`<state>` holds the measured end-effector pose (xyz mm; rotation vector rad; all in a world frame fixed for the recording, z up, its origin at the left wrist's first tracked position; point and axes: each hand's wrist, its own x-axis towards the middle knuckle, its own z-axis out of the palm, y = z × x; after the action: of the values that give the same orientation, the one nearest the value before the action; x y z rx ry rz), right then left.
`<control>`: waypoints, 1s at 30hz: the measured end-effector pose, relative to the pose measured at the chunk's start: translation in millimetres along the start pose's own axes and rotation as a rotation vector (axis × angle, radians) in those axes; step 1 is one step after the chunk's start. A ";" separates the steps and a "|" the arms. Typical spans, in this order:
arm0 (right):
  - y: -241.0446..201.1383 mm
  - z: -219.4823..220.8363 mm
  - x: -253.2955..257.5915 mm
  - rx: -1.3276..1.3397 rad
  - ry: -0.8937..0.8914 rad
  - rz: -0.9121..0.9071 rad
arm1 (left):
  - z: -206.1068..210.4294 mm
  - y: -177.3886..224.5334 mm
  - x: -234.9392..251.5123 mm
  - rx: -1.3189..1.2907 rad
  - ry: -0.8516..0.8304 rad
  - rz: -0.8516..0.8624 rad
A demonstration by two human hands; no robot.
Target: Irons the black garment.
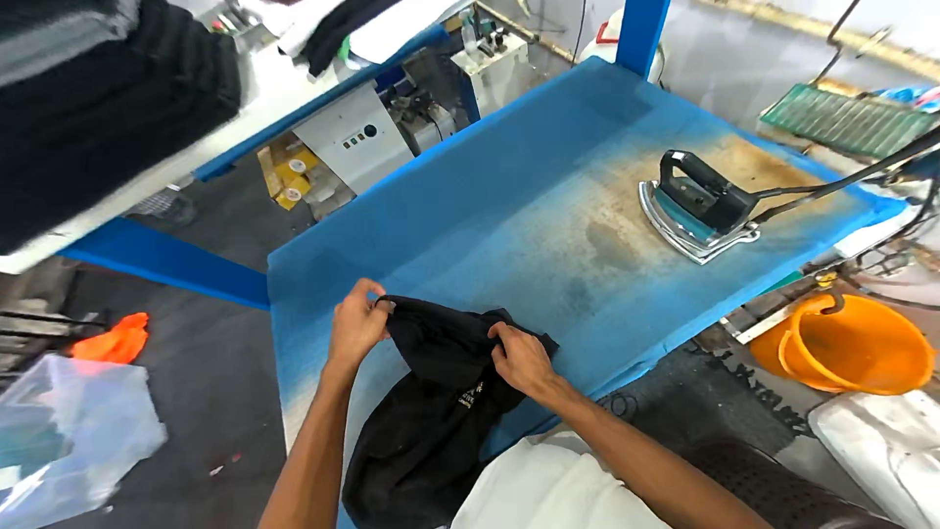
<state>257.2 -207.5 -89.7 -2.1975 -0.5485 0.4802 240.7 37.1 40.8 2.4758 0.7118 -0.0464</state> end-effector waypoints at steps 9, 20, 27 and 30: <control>-6.6 23.7 29.4 0.064 0.168 -0.099 | -18.0 26.2 -18.1 -0.059 -0.059 0.160; 0.5 12.7 9.9 -0.167 0.256 -0.327 | -26.8 0.5 5.6 0.248 0.112 0.160; -17.3 6.8 -6.1 -0.259 0.232 -0.393 | 4.4 -0.3 17.2 -0.025 0.034 -0.003; -32.0 9.5 -11.6 -0.336 0.195 -0.446 | 6.2 5.5 18.6 -0.168 0.029 0.017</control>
<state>235.6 -189.2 -68.7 -2.3025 -1.0377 -0.0684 260.1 38.9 35.0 2.3256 0.6775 0.0536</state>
